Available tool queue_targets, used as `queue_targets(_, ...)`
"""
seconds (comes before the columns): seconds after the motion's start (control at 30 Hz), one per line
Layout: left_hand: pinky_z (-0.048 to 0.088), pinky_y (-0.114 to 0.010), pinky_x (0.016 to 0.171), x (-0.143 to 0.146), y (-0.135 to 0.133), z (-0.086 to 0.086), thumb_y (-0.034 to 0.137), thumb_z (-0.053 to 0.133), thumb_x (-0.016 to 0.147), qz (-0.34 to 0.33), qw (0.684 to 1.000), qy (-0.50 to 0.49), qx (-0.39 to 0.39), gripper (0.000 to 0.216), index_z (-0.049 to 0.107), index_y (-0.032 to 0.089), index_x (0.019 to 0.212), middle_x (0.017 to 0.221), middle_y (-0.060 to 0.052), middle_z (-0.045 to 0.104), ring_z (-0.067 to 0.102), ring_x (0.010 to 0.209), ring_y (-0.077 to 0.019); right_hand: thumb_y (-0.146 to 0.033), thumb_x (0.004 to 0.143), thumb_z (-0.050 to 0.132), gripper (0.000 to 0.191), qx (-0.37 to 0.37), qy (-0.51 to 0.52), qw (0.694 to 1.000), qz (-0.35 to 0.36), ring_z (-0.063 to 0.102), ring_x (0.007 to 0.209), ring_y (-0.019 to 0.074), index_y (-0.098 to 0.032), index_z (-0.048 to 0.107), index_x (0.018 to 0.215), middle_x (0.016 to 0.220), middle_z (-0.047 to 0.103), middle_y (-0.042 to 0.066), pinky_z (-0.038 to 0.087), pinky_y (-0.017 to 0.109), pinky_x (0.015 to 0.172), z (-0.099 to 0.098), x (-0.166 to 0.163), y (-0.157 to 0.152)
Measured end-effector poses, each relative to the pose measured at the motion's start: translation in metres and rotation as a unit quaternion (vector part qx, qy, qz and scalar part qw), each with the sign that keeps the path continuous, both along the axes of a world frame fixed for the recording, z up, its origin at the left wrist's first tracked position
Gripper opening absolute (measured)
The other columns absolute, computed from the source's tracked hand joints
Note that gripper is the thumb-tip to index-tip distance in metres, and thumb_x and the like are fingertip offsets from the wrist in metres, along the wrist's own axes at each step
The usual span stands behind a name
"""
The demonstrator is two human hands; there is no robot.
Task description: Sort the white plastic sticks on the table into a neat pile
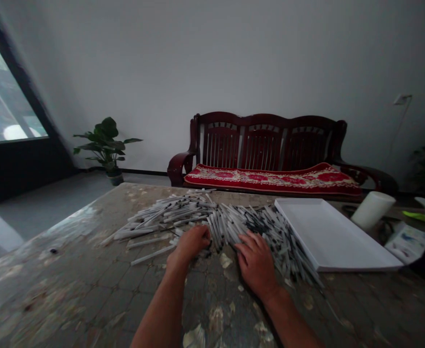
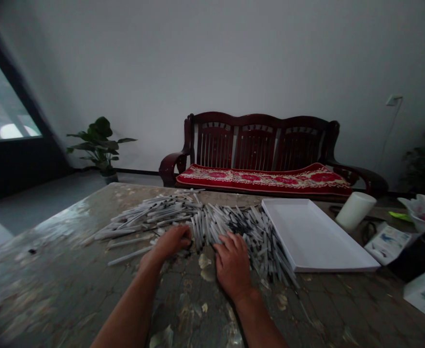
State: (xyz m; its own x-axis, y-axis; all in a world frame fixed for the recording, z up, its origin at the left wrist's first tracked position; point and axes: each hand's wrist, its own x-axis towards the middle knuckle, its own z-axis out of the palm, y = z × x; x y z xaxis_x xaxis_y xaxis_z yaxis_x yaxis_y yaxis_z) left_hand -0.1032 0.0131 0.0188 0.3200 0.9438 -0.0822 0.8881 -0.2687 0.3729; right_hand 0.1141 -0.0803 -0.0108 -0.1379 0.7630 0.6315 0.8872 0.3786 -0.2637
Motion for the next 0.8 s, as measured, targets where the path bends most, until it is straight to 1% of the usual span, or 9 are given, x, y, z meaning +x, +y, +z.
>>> queue_targets(0.13,0.043,-0.028,0.086,0.018,-0.008,0.006,0.018,0.061,0.081,-0.009,0.989,-0.118,0.087,0.012,0.066,0.021,0.092,0.101,-0.005,0.066,0.062,0.096,-0.0200,-0.019,0.092,0.050,0.027,0.002,0.027,1.000,-0.002,0.056,0.113,0.0233,-0.022,0.069,0.110,0.111,0.071,0.006,0.035,0.040,0.105,0.004,0.000,0.000)
queue_targets(0.2,0.044,-0.028,0.088,0.033,-0.015,0.009,0.021,0.061,0.083,-0.041,0.975,-0.184,0.115,0.014,0.066,0.022,0.096,0.103,-0.005,0.065,0.062,0.097,-0.0199,-0.026,0.096,0.046,0.028,-0.015,0.045,0.999,-0.026,0.059,0.103,0.0233,-0.020,0.067,0.114,0.107,0.071,0.007,0.039,0.038,0.095,0.005,0.001,-0.001)
queue_targets(0.27,0.045,-0.028,0.088,0.050,-0.023,0.009,0.020,0.060,0.084,-0.085,0.962,-0.236,0.109,0.017,0.066,0.024,0.099,0.105,-0.004,0.065,0.061,0.099,-0.0197,-0.031,0.098,0.042,0.031,-0.032,0.064,0.996,-0.053,0.060,0.097,0.0230,-0.020,0.066,0.115,0.104,0.071,0.008,0.039,0.035,0.087,0.006,0.002,-0.001)
queue_targets(0.37,0.045,-0.027,0.086,0.070,-0.034,0.005,0.017,0.058,0.085,-0.138,0.944,-0.280,0.104,0.020,0.066,0.024,0.102,0.103,-0.004,0.064,0.061,0.097,-0.0186,-0.035,0.101,0.036,0.036,-0.045,0.071,0.994,-0.071,0.060,0.089,0.0224,-0.020,0.068,0.102,0.095,0.071,0.007,0.037,0.033,0.081,0.006,0.005,-0.001)
queue_targets(0.5,0.046,-0.026,0.085,0.082,-0.042,-0.001,0.014,0.057,0.085,-0.165,0.920,-0.335,0.122,0.022,0.067,0.023,0.103,0.103,-0.004,0.063,0.061,0.095,-0.0173,-0.037,0.103,0.030,0.044,-0.056,0.063,0.992,-0.094,0.058,0.080,0.0221,-0.020,0.067,0.086,0.079,0.067,0.006,0.034,0.032,0.075,0.007,0.010,-0.001)
queue_targets(0.57,0.047,-0.025,0.081,0.084,-0.042,-0.002,0.016,0.059,0.083,-0.136,0.905,-0.380,0.132,0.019,0.068,0.023,0.100,0.100,-0.004,0.063,0.061,0.087,-0.0157,-0.040,0.102,0.029,0.046,-0.060,0.075,0.989,-0.109,0.058,0.080,0.0224,-0.020,0.068,0.087,0.080,0.067,0.007,0.035,0.032,0.075,0.006,0.014,0.002)
queue_targets(0.67,0.047,-0.024,0.067,0.087,-0.040,-0.005,0.026,0.061,0.084,-0.004,0.878,-0.463,0.117,0.009,0.067,0.020,0.087,0.083,-0.002,0.063,0.058,0.068,-0.0128,-0.045,0.101,0.031,0.046,-0.067,0.140,0.980,-0.122,0.060,0.081,0.0227,-0.020,0.068,0.093,0.083,0.069,0.007,0.038,0.031,0.074,0.002,0.023,0.006)
queue_targets(0.73,0.042,-0.023,0.054,0.091,-0.037,-0.008,0.035,0.059,0.084,0.074,0.849,-0.521,0.046,0.018,0.066,0.018,0.085,0.071,0.001,0.061,0.054,0.056,-0.0113,-0.047,0.099,0.032,0.046,-0.069,0.197,0.971,-0.119,0.061,0.082,0.0224,-0.020,0.069,0.096,0.085,0.070,0.007,0.041,0.031,0.075,0.001,0.027,0.008)
queue_targets(0.8,0.038,-0.022,0.046,0.096,-0.035,-0.011,0.042,0.061,0.081,0.093,0.809,-0.578,-0.047,0.028,0.067,0.017,0.094,0.066,0.002,0.060,0.051,0.048,-0.0100,-0.047,0.098,0.036,0.044,-0.064,0.222,0.968,-0.102,0.063,0.085,0.0221,-0.020,0.069,0.097,0.087,0.071,0.007,0.043,0.031,0.077,0.001,0.028,0.007)
